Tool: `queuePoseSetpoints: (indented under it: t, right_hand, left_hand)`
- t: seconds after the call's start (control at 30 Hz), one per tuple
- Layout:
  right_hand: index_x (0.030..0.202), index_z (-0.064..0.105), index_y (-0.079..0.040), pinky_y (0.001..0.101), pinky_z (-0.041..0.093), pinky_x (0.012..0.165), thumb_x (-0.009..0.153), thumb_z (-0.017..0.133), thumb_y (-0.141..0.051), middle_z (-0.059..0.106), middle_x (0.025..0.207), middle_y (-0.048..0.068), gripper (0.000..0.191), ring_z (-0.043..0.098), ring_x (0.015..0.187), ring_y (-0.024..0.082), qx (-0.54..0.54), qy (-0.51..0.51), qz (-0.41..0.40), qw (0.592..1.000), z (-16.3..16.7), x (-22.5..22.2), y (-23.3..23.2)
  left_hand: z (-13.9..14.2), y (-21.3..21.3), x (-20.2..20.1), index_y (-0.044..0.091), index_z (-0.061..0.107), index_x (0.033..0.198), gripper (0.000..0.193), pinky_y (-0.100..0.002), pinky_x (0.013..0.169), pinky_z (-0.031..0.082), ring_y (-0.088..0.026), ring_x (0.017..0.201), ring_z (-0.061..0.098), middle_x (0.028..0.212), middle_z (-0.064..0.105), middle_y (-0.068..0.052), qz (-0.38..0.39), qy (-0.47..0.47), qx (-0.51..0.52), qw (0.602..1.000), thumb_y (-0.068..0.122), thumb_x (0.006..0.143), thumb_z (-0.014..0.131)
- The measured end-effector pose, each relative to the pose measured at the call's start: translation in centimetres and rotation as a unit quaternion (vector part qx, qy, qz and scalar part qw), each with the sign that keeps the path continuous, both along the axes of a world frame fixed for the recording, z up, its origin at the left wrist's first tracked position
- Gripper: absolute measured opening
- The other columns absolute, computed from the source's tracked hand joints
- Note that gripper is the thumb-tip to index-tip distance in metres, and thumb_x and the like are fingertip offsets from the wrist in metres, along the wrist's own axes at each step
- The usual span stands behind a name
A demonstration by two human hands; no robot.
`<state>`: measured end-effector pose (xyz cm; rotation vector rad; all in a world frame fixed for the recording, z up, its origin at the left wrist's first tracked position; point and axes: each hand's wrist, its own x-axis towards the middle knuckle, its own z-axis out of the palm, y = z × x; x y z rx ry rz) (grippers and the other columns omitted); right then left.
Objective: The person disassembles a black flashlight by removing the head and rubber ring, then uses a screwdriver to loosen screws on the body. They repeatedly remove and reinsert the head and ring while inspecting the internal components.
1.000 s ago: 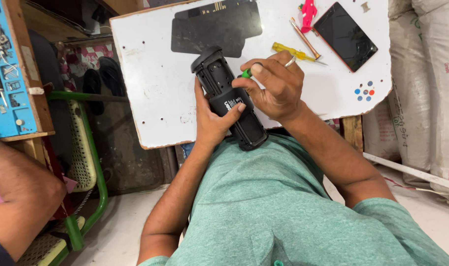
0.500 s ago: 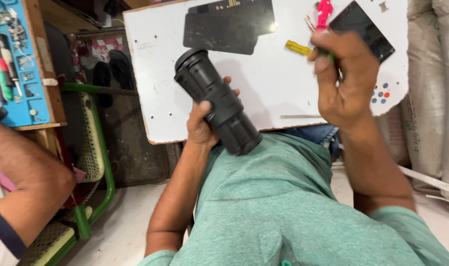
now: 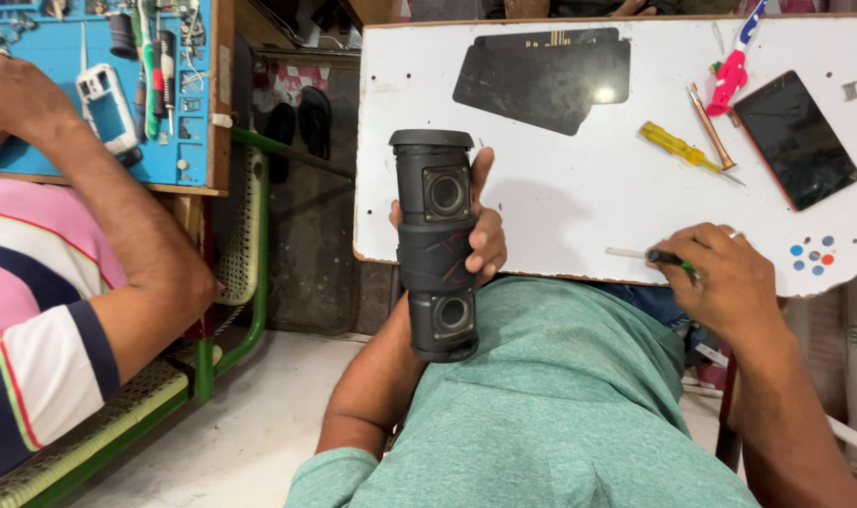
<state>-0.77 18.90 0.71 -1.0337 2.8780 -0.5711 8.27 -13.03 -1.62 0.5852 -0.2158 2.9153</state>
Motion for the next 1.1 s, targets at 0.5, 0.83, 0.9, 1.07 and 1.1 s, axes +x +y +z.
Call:
queuePoseSetpoints:
  t: [0.5,0.83,0.9,1.07,1.1]
  right_hand:
    - [0.111,0.075,-0.015,0.0403,0.052,0.08,0.092,0.082,-0.02,0.064,0.108,0.002,0.02,0.063,0.096,0.026,-0.042,0.089,0.043,0.994,0.5,-4.0,-9.1]
    - [0.11,0.074,-0.012,0.0413,0.053,0.087,0.091,0.081,-0.02,0.068,0.116,0.006,0.022,0.064,0.104,0.029,-0.095,0.06,0.087,0.99,2.0,-3.8,-11.2]
    - [0.11,0.075,-0.012,0.0407,0.053,0.088,0.092,0.079,-0.018,0.069,0.114,0.005,0.02,0.065,0.102,0.029,-0.124,0.033,0.125,0.984,1.6,-4.2,-13.3]
    - [0.109,0.076,-0.01,0.0395,0.055,0.083,0.092,0.077,-0.015,0.071,0.11,0.005,0.018,0.067,0.098,0.026,-0.121,0.006,0.177,0.977,0.3,-5.5,-19.5]
    - [0.108,0.077,-0.01,0.0391,0.055,0.082,0.091,0.077,-0.014,0.071,0.109,0.004,0.018,0.067,0.096,0.025,-0.107,0.013,0.179,0.978,0.1,-5.8,-20.5]
  left_hand:
    - [7.5,-6.9,1.7,-0.009,0.045,0.14,0.068,-0.05,0.082,0.063,-0.035,0.098,0.072,0.117,0.067,-0.027,0.246,-0.289,-0.419,0.825,0.038,0.097,0.067]
    - [5.1,-8.9,3.9,0.0,0.043,0.141,0.068,-0.043,0.093,0.062,-0.026,0.101,0.069,0.114,0.066,-0.015,0.296,-0.372,-0.484,0.735,0.025,0.088,0.077]
    - [4.1,-8.3,3.6,0.003,0.041,0.147,0.078,-0.04,0.095,0.061,-0.025,0.105,0.07,0.116,0.067,-0.014,0.303,-0.369,-0.55,0.685,0.027,0.084,0.08]
    - [3.3,-6.5,2.6,0.003,0.038,0.151,0.092,-0.039,0.087,0.063,-0.027,0.098,0.071,0.109,0.067,-0.017,0.276,-0.321,-0.6,0.679,0.031,0.076,0.084]
    - [3.4,-6.3,2.4,0.005,0.036,0.152,0.093,-0.039,0.087,0.062,-0.026,0.099,0.071,0.111,0.067,-0.017,0.271,-0.315,-0.589,0.692,0.03,0.076,0.085]
